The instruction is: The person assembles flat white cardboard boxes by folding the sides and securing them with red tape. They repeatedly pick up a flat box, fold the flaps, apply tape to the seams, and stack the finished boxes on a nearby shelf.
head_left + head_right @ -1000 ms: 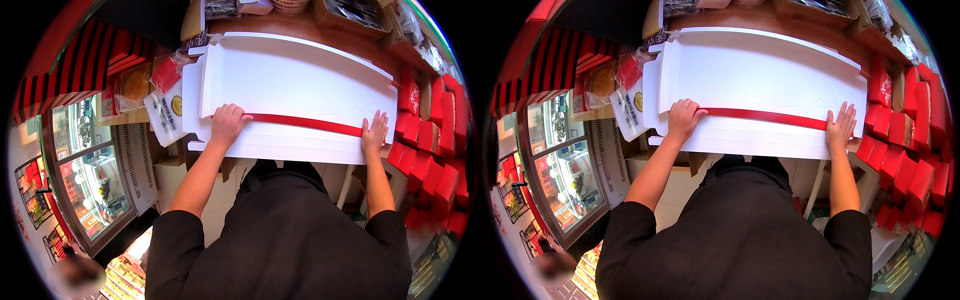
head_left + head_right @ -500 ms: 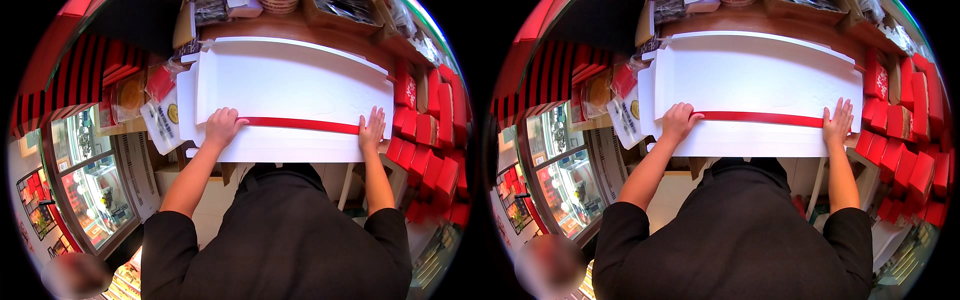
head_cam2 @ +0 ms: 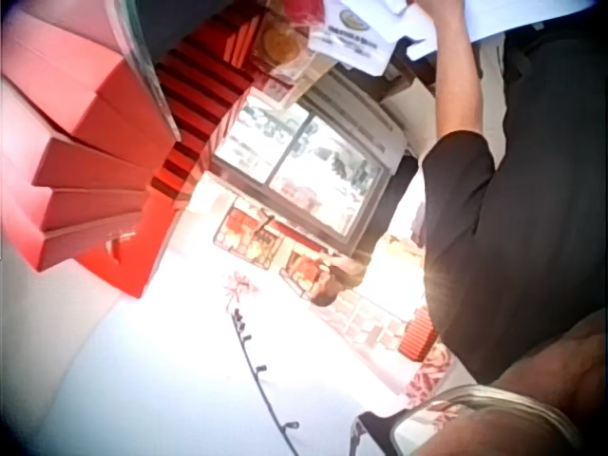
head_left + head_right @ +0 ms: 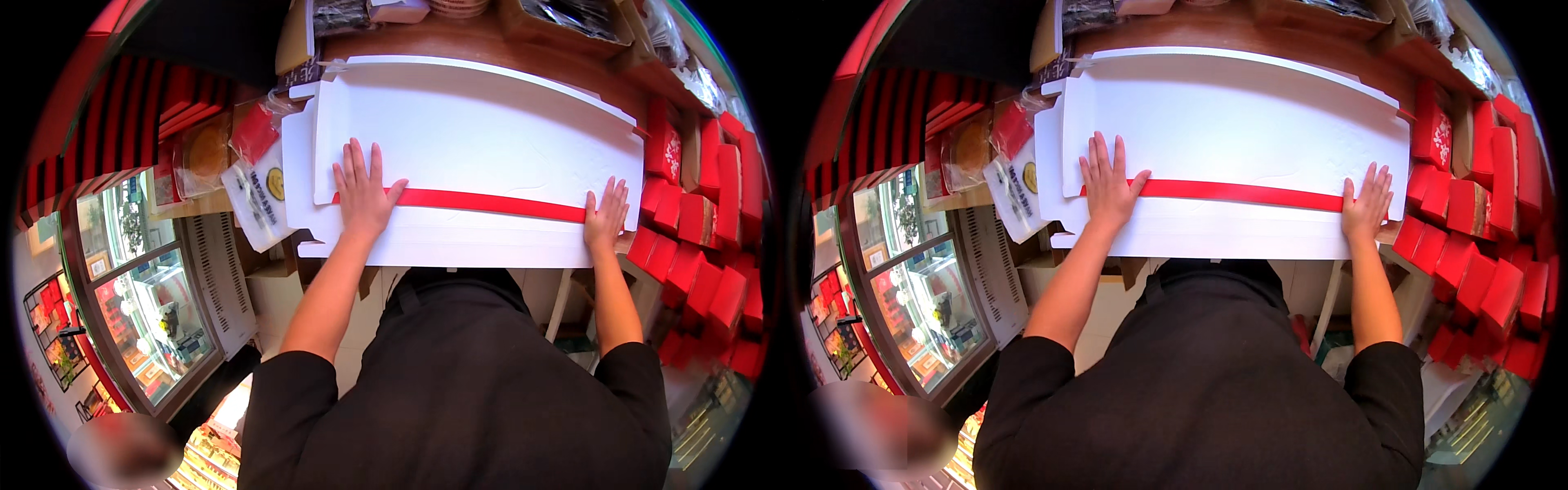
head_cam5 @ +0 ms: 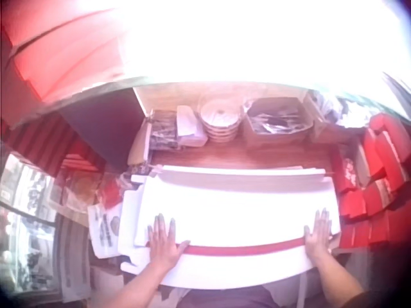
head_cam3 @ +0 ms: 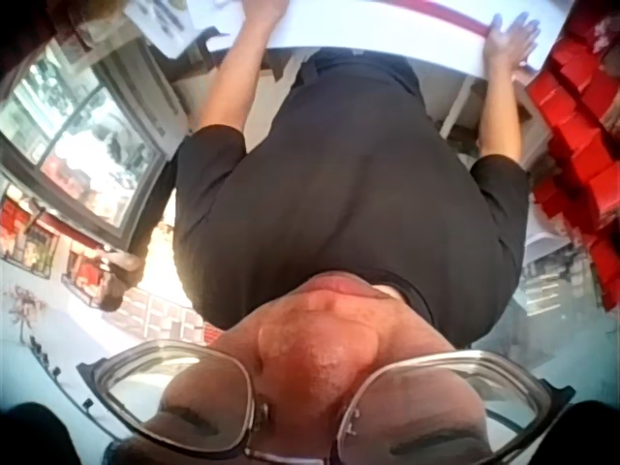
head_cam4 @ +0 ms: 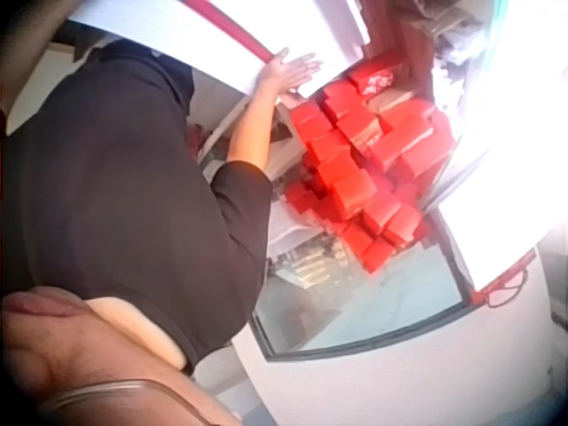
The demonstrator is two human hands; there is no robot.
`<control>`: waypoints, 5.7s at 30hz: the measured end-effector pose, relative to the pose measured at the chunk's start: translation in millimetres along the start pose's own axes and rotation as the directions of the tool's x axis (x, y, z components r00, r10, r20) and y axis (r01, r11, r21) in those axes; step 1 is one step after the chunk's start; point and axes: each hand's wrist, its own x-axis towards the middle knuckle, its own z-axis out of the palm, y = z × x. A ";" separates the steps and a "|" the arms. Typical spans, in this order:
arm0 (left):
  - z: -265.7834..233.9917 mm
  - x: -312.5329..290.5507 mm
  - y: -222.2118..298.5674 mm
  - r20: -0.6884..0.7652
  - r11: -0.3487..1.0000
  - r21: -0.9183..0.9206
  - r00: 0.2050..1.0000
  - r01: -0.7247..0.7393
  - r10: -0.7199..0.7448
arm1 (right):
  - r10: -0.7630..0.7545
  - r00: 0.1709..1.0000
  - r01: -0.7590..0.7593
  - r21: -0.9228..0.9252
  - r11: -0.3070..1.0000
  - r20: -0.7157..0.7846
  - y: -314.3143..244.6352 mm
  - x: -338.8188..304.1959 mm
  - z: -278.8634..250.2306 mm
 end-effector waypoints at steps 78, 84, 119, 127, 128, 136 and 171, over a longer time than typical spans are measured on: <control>-60.4 -58.1 161.3 0.534 -0.481 -0.748 0.845 0.458 -0.027 | 0.526 0.771 -0.166 0.911 -0.377 0.358 105.6 -1.1 -101.9; -67.3 11.1 104.1 0.323 -0.171 -0.944 0.895 0.281 -0.308 | 0.345 0.727 -0.414 0.780 -0.469 0.593 15.8 -69.0 -78.3; -32.9 -149.9 156.4 0.038 0.953 0.082 0.957 -0.291 0.289 | -0.943 0.283 0.918 0.237 0.320 0.175 -123.9 -73.2 -100.6; -45.7 -122.8 136.7 0.197 0.975 0.002 0.956 -0.221 0.217 | -0.838 0.192 0.787 0.430 0.443 0.511 -151.2 -28.0 -111.9; -42.5 -117.8 135.3 0.124 0.967 0.044 0.962 -0.250 0.243 | -0.833 0.264 0.767 0.418 0.487 0.486 -156.3 -25.2 -108.0; -34.4 -96.6 138.8 0.089 0.894 0.319 0.949 -0.314 0.302 | -0.824 0.424 0.744 0.374 0.554 0.377 -162.1 -13.5 -94.9; -12.3 -102.2 127.5 -0.004 0.935 0.099 0.939 -0.342 0.344 | -0.969 0.245 0.941 0.248 0.228 -0.040 -173.6 -51.2 -63.8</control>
